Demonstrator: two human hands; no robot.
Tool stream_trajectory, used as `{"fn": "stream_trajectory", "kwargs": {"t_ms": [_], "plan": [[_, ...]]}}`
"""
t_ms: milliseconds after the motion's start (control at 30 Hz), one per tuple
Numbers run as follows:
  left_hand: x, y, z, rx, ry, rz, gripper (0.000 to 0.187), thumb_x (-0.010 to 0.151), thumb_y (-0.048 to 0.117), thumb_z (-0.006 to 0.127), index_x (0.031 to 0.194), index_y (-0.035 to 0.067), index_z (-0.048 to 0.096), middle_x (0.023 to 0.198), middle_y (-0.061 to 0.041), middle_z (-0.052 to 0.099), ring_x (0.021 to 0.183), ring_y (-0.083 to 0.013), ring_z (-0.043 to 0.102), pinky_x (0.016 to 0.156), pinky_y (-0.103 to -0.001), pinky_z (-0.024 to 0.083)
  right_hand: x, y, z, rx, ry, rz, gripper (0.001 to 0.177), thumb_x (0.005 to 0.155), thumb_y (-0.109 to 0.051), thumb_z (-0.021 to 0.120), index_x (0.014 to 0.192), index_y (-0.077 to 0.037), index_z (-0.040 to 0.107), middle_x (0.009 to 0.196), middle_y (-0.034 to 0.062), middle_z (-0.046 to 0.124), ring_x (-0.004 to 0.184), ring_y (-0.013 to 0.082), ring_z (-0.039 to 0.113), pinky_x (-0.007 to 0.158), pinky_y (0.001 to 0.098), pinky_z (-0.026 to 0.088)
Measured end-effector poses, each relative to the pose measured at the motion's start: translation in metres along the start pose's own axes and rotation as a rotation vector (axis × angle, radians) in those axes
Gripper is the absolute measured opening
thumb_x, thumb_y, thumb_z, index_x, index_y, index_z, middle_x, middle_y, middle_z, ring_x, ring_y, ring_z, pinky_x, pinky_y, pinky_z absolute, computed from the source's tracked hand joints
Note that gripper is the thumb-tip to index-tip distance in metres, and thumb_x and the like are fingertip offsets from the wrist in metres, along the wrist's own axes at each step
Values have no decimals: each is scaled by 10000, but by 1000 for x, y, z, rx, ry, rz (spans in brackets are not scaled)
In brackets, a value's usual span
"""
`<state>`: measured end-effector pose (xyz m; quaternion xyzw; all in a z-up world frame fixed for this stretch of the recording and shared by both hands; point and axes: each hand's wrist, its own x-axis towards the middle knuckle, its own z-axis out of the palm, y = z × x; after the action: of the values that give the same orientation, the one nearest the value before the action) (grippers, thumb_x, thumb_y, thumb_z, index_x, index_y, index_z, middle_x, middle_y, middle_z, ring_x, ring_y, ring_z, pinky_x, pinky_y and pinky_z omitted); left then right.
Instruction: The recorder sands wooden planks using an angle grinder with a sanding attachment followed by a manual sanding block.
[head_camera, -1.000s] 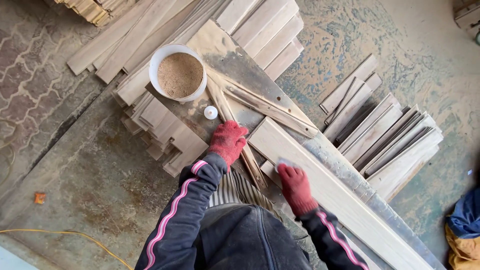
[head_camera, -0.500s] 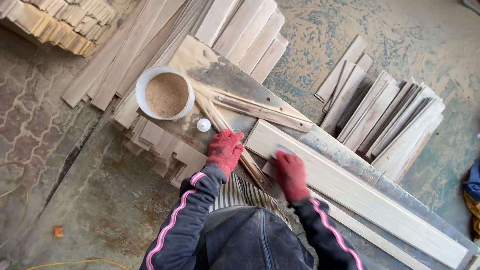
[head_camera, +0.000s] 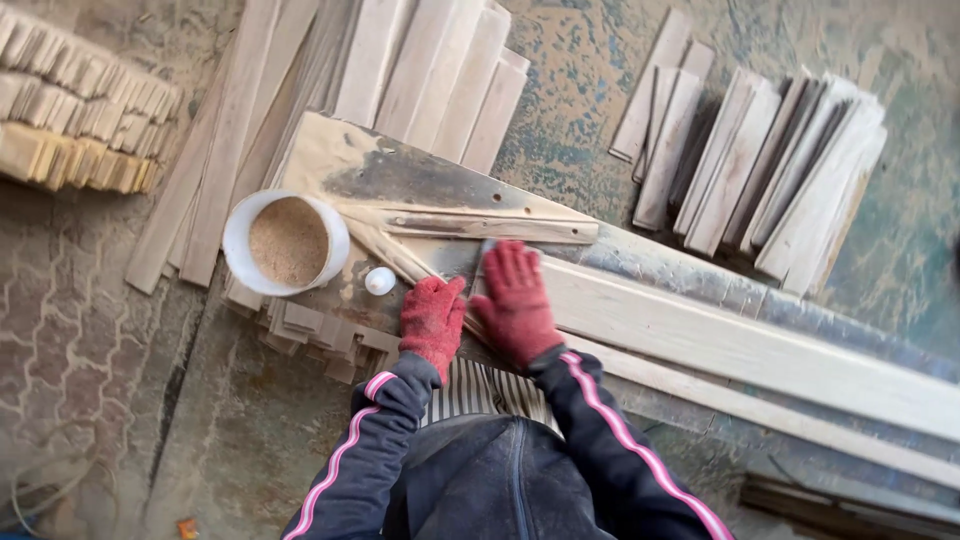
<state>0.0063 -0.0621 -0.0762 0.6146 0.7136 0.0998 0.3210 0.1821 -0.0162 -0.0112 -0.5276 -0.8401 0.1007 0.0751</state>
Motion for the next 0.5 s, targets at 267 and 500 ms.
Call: {"fn": "stream_trajectory", "kwargs": {"t_ms": [267, 500], "plan": [[1, -1, 4, 19, 123, 57, 387, 920, 401, 684, 1306, 430, 667, 1183, 2, 594, 1071, -282, 641, 964, -425, 561, -202, 221, -33, -106, -11, 946, 809, 1050, -616, 321, 1657, -83, 271, 1711, 213, 202, 1574, 383, 167, 1285, 485, 82], [3, -8, 5, -27, 108, 78, 381, 925, 340, 682, 1303, 380, 683, 1183, -34, 600, 1088, -318, 639, 982, -440, 550, -62, 33, 35, -71, 98, 291, 936, 839, -464, 734, 1597, -48, 375, 1658, 233, 314, 1554, 427, 202, 1285, 566, 67]]}}
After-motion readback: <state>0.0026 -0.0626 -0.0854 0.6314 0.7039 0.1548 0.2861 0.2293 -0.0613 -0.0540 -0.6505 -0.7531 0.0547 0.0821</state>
